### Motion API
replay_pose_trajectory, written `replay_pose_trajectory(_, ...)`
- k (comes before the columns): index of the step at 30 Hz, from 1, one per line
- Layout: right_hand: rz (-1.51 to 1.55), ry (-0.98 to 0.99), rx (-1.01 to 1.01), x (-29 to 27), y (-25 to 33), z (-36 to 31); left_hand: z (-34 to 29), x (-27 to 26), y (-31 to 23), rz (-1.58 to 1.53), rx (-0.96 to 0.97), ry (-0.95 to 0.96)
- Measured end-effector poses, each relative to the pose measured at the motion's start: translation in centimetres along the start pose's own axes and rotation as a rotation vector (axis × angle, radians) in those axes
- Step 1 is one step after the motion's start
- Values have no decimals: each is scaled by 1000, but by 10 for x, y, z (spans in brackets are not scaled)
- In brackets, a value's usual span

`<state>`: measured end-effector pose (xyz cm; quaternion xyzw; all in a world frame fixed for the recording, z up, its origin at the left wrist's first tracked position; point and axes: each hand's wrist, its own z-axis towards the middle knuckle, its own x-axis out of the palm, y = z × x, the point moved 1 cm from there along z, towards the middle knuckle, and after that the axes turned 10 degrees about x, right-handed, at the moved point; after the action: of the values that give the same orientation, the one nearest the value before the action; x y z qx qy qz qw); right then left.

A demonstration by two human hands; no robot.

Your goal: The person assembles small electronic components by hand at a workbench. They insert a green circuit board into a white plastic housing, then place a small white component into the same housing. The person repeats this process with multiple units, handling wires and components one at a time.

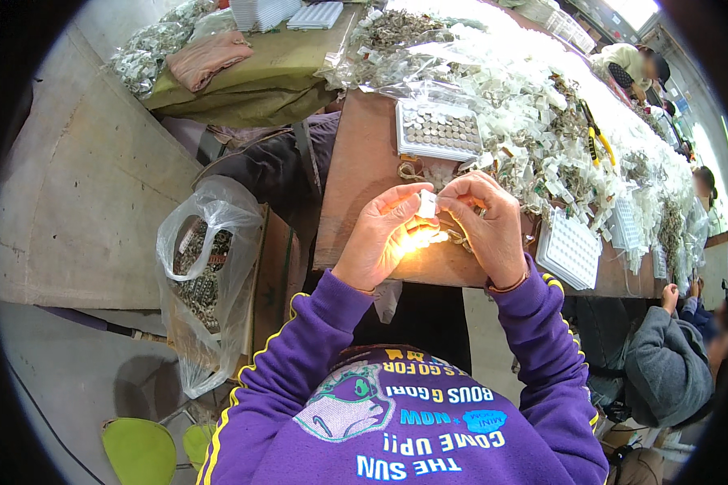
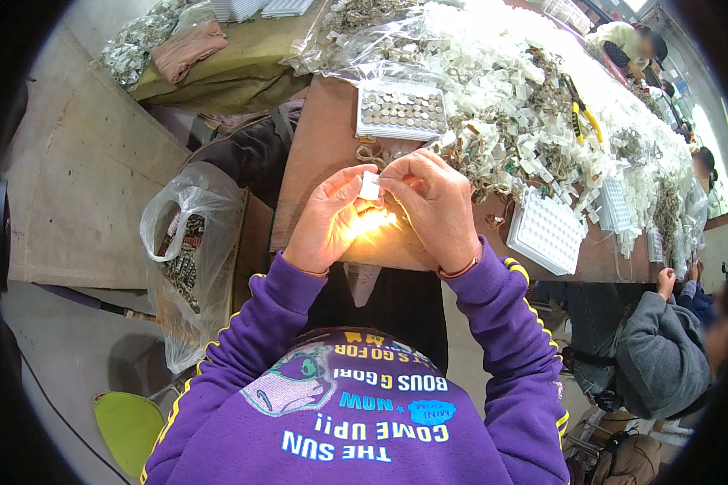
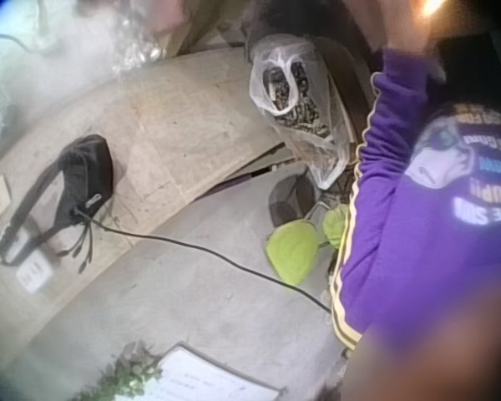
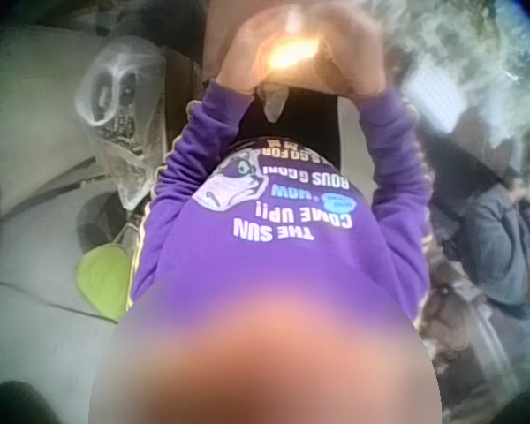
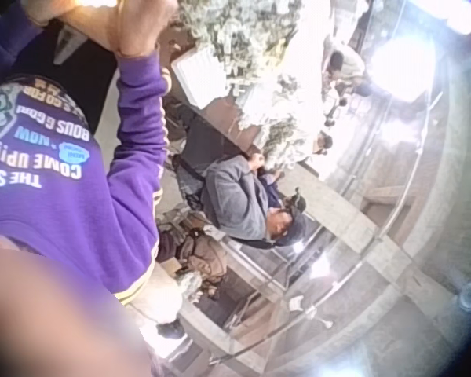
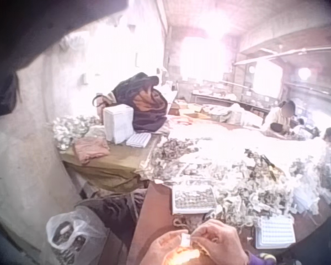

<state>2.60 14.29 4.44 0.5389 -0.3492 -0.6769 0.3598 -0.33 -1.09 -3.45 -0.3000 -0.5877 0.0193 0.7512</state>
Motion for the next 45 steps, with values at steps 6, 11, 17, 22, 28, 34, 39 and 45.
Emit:
replay_pose_trajectory(6,-16,-29,-65,6,-1,-2,-1,1,0,-12,-8,-6)
replay_pose_trajectory(11,-56,-5,-95,5,-3,-1,0,-1,-1,-65,-17,16)
replay_pose_trajectory(17,-133,16,-142,4,0,-2,-1,1,-2,7,-9,48)
replay_pose_trajectory(22,-95,-43,-151,11,-3,-7,-2,2,-2,29,-11,7)
replay_pose_trajectory(28,-24,-58,-201,7,-8,-6,-2,3,-4,30,-12,20)
replay_pose_trajectory(34,-228,-53,-366,11,-6,-5,-2,1,-2,32,-29,-26)
replay_pose_trajectory(39,-228,-81,-349,16,-8,-7,-2,-2,-2,89,-42,3)
replay_pose_trajectory(45,-179,-105,-304,14,-9,-9,-3,0,-4,53,-29,-9)
